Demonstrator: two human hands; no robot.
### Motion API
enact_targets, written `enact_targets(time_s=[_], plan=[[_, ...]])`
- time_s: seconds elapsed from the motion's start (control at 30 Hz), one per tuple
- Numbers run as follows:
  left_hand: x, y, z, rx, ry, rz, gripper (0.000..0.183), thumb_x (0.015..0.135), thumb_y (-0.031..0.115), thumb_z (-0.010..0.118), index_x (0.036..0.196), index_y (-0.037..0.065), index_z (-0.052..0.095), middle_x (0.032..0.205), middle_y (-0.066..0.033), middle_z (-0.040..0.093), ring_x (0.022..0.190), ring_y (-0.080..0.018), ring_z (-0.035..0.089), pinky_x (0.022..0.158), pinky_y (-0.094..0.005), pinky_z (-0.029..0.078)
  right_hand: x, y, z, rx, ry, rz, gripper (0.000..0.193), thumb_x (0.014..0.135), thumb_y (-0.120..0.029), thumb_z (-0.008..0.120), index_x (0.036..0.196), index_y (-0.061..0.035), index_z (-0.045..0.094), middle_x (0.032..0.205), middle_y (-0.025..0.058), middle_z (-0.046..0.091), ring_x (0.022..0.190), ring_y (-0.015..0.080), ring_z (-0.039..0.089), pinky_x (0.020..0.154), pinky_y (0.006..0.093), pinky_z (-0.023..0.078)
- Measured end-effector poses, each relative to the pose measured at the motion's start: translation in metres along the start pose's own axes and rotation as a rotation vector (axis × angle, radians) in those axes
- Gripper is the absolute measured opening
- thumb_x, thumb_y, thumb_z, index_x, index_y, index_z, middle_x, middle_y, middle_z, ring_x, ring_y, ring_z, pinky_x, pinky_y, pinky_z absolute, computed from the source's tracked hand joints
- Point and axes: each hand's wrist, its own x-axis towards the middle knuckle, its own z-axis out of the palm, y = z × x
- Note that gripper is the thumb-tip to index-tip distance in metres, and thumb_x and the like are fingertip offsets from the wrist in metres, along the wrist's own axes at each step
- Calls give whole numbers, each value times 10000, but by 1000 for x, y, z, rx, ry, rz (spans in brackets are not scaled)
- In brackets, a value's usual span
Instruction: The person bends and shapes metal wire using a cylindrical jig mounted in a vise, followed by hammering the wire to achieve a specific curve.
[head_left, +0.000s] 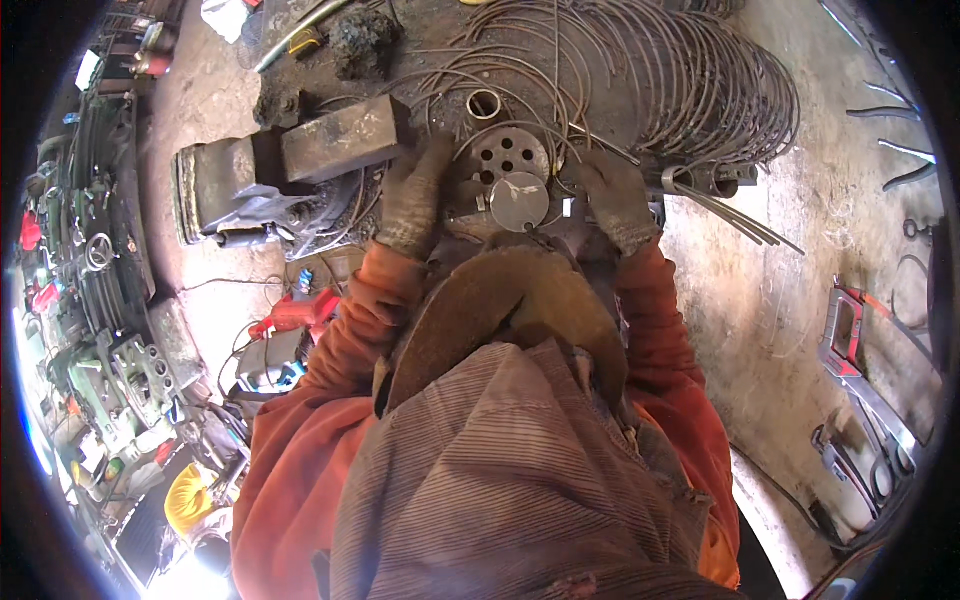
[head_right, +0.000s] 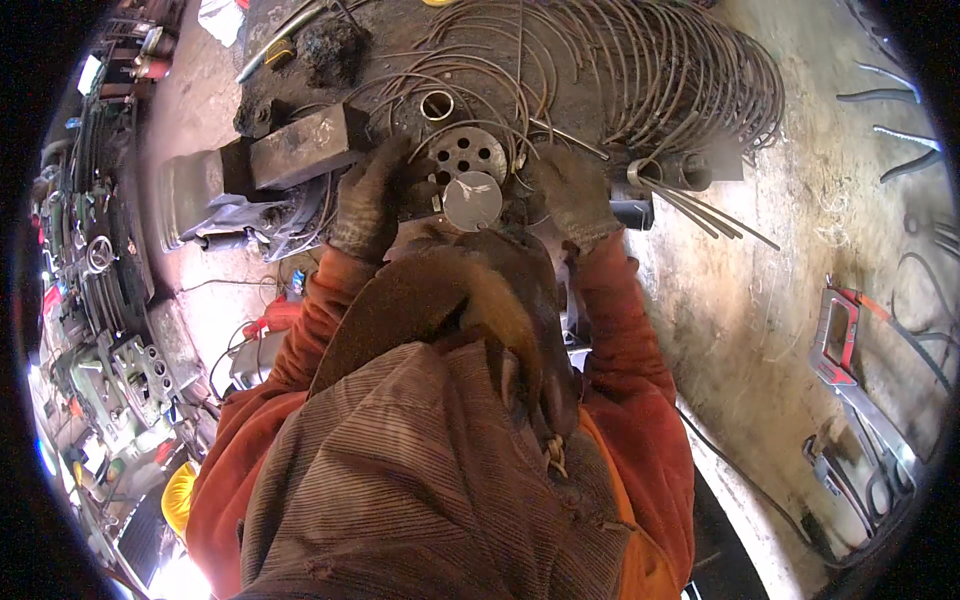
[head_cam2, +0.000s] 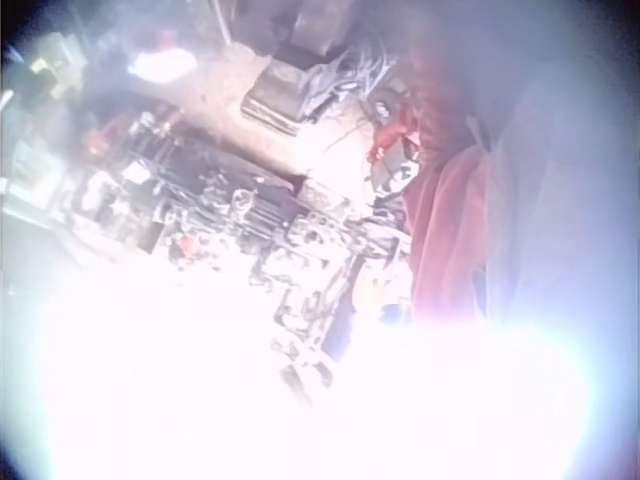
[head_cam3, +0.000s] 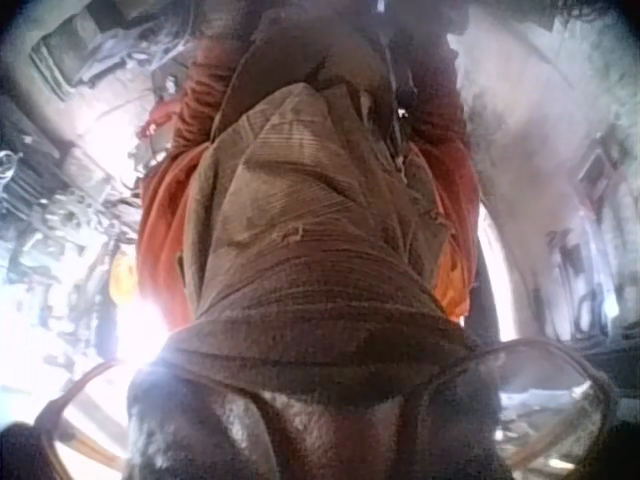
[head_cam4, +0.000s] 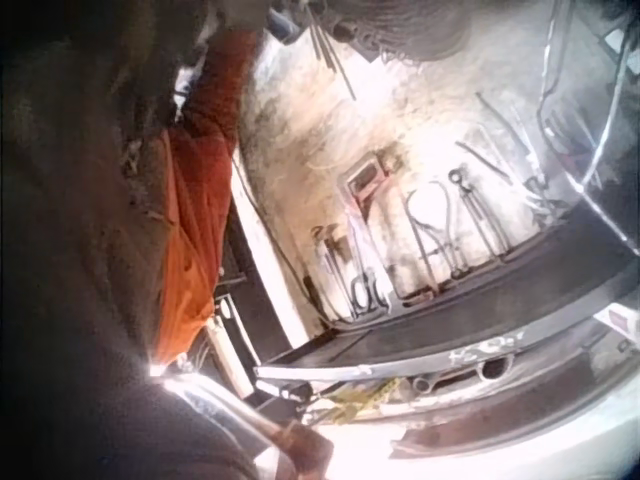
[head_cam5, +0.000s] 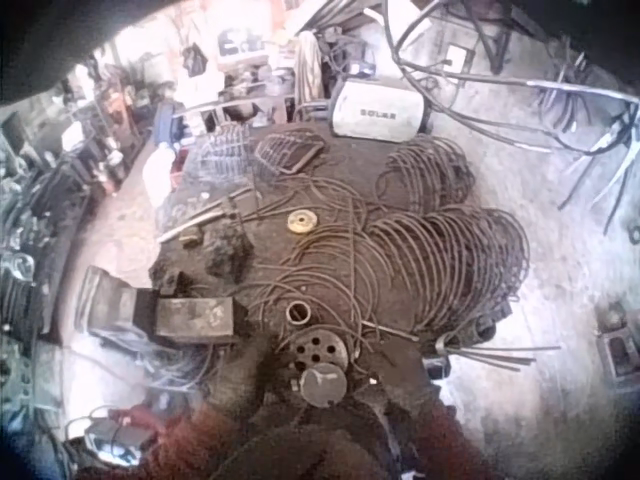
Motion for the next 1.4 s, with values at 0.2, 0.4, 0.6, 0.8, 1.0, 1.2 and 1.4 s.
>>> enact_targets(time_s=[0.2,0.4,0.6,0.8,1.0,1.2,1.4], plan=[[1,-11,-4,699,109,430,363,958,237,665,1206,-26,695,1054,-152,749,998,-257,725,857,-352,547,16,4,3,6,-111,86,340,973,-285,627,1146,-7,715,1017,213,727,995,386,694,847,460,536],[-18,-2,21,1101,151,922,351,942,229,672,1211,4,686,1098,-235,709,974,-403,695,850,-444,549,16,2,6,143,-169,362,413,973,-364,619,1153,-5,715,1096,238,720,1024,411,694,890,454,529],[0,-27,99,1382,-341,1138,430,910,351,683,1186,22,693,1123,-189,710,1114,-399,653,948,-503,514,-8,-14,15,173,-152,213,408,923,-258,706,1249,-20,653,1121,221,718,1026,390,703,883,431,551],[11,-17,110,1730,-515,901,488,932,488,627,1084,31,704,1108,-161,717,1071,-383,672,866,-495,533,-40,17,63,194,100,261,384,931,-218,720,1260,-44,627,1163,152,725,1025,259,721,811,387,578],[0,9,98,1442,-533,982,484,881,443,718,1123,24,708,1114,-184,707,1023,-373,689,838,-464,554,-30,-8,32,669,241,357,353,966,-154,683,1296,-44,622,1098,104,726,930,154,713,699,285,560],[-43,83,17,1002,-123,1202,436,923,283,736,1261,14,671,1106,-174,706,1000,-328,694,878,-405,555,-10,-113,-26,279,73,521,188,978,-150,685,1104,-19,733,808,28,687,658,117,633,603,278,499],[-101,141,-53,987,-591,652,336,1028,241,634,1226,-27,674,929,-78,706,823,-138,652,739,-300,540,-13,-181,-21,424,46,391,197,1026,-157,637,1099,16,698,696,39,615,555,82,508,507,254,402]])
